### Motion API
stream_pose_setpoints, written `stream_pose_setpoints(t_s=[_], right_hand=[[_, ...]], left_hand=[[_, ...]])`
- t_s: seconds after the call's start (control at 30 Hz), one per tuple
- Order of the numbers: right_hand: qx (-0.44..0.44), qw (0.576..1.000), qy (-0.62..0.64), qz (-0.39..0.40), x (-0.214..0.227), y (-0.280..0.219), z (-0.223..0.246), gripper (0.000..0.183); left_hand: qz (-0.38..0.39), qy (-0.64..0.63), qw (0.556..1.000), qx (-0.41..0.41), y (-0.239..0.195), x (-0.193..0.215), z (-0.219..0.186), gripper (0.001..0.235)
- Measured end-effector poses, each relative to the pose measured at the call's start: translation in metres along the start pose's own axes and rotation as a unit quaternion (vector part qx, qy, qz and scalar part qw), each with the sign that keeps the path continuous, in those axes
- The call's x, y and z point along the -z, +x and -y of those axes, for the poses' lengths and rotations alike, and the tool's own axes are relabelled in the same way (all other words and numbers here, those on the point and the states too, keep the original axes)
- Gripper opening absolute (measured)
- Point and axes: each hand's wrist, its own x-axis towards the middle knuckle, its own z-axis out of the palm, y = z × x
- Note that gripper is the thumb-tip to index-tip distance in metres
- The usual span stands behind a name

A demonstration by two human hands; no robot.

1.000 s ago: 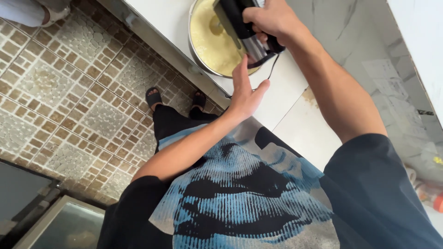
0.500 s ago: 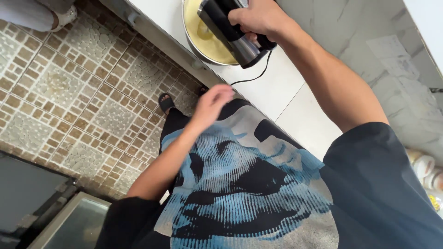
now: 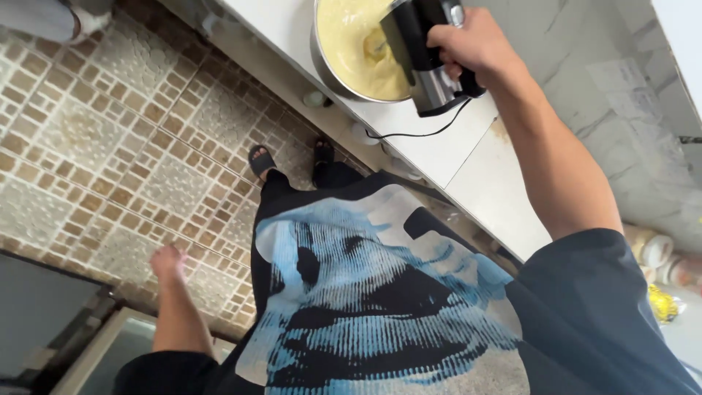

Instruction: The person holds an immersion blender in a large bowl of pale yellow batter on a kitchen counter and blends the batter continuously, moving the blender around the bowl. At the start another person hands the blender to them, and the person keeps blending for the rest of the clip.

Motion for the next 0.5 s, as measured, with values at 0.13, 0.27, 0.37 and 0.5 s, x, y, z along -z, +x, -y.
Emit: stream_pose_setpoints(t_s=[0.13,0.27,0.37,0.5], right_hand=[[0.01,1.0,0.007,-0.002,0.009,0.008,0.0,0.014],[0.026,0.999,0.018,-0.011,0.012,0.014,0.012,0.014],[0.029,0.999,0.014,-0.012,0.013,0.022,0.014,0.016],[0.024,0.999,0.021,-0.001,0.007,0.034,0.014,0.018]], left_hand=[[-0.055,-0.032,0.997,-0.043,-0.016,0.002,-0.014,0.051],[0.046,0.019,0.987,-0.151,-0.001,-0.044,0.016,0.035],[0.109,0.044,0.974,-0.192,-0.023,-0.083,0.026,0.031],[0.137,0.062,0.977,-0.15,-0.033,-0.108,0.044,0.035]])
